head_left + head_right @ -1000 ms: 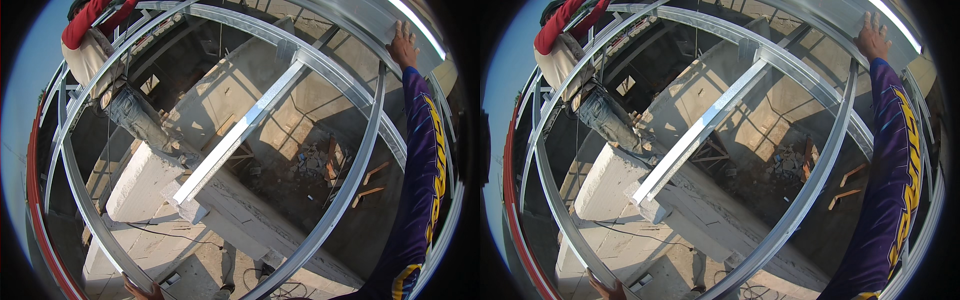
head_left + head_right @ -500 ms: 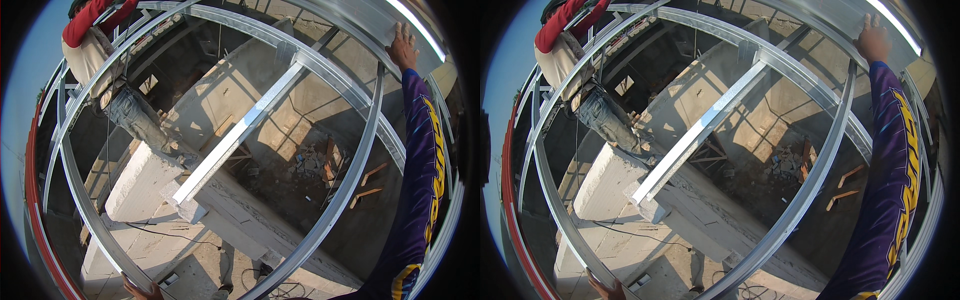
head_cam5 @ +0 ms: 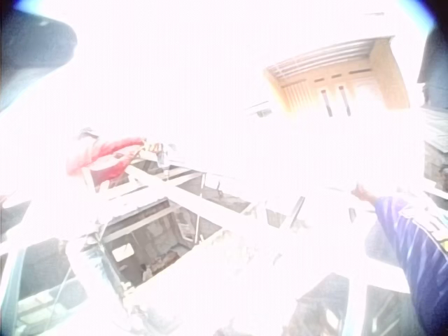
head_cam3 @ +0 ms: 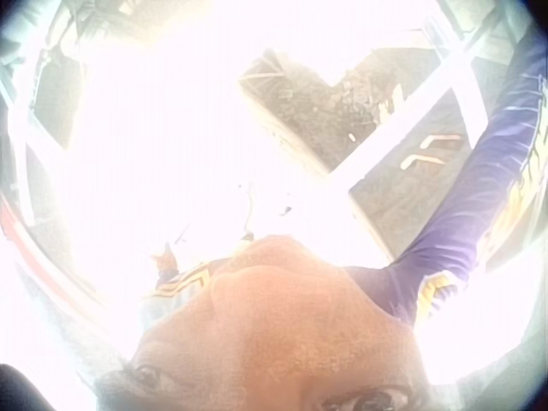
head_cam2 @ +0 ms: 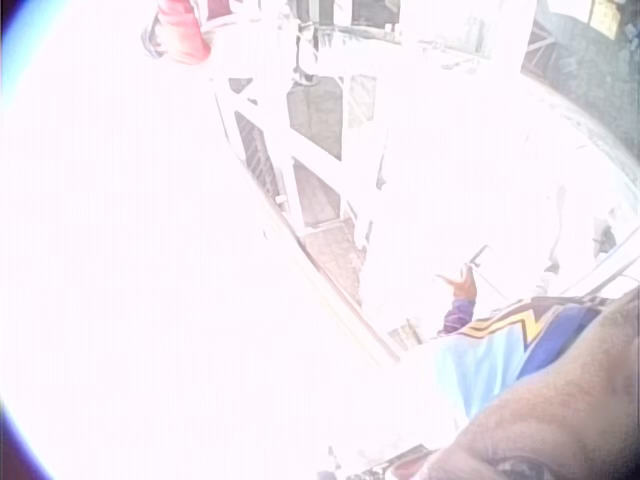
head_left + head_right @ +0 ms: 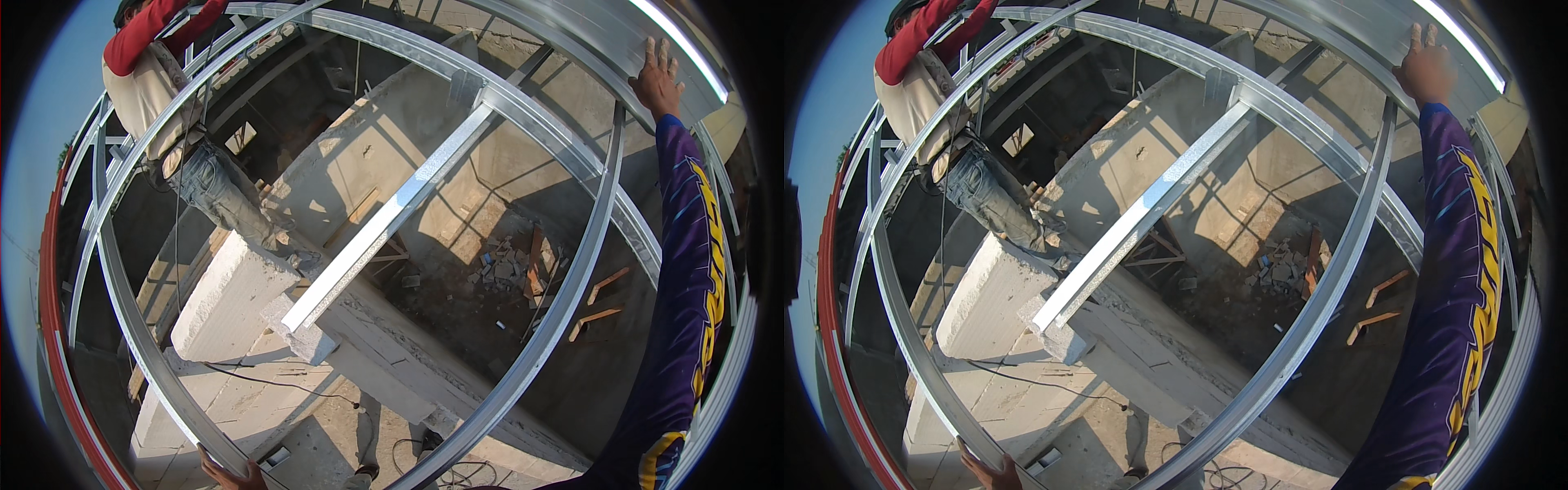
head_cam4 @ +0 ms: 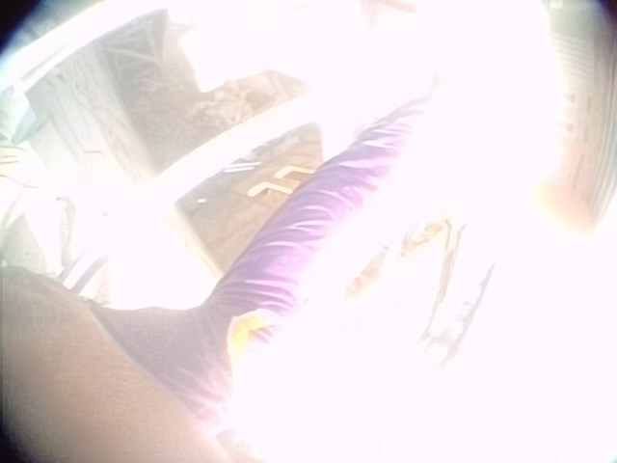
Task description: The person aligns and positions metal beams onto a roof frame structure by hand alongside a coworker.
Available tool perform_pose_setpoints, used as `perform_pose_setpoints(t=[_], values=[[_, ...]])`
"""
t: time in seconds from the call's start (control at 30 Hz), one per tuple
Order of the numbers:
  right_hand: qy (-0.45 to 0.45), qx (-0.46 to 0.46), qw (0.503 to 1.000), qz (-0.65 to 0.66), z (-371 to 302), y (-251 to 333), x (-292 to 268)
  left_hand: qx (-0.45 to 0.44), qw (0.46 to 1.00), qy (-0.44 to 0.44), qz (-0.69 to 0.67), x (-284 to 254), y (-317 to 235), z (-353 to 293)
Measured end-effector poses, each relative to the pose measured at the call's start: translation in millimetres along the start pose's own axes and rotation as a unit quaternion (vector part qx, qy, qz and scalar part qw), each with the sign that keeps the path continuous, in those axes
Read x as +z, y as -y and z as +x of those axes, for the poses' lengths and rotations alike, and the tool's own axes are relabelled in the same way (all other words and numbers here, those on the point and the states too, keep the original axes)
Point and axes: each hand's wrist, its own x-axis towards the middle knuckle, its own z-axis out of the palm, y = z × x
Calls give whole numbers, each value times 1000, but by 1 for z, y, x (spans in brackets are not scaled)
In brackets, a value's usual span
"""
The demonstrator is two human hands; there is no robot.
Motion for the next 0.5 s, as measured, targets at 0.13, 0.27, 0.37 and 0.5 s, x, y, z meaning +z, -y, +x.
perform_pose_setpoints(t=[0.13,0.27,0.37,0.5], values=[[-7,-3,1000,6,0,-2,0,0,1000,3,5,-1,-1,-2],[-24,-4,1000,12,0,-2,-2,-2,1000,6,12,-2,-1,-5],[-21,-6,1000,5,3,-3,-5,1,999,9,33,-3,-4,-6],[-12,-6,1000,2,0,-2,-10,3,1000,5,4,-3,-4,-4]])
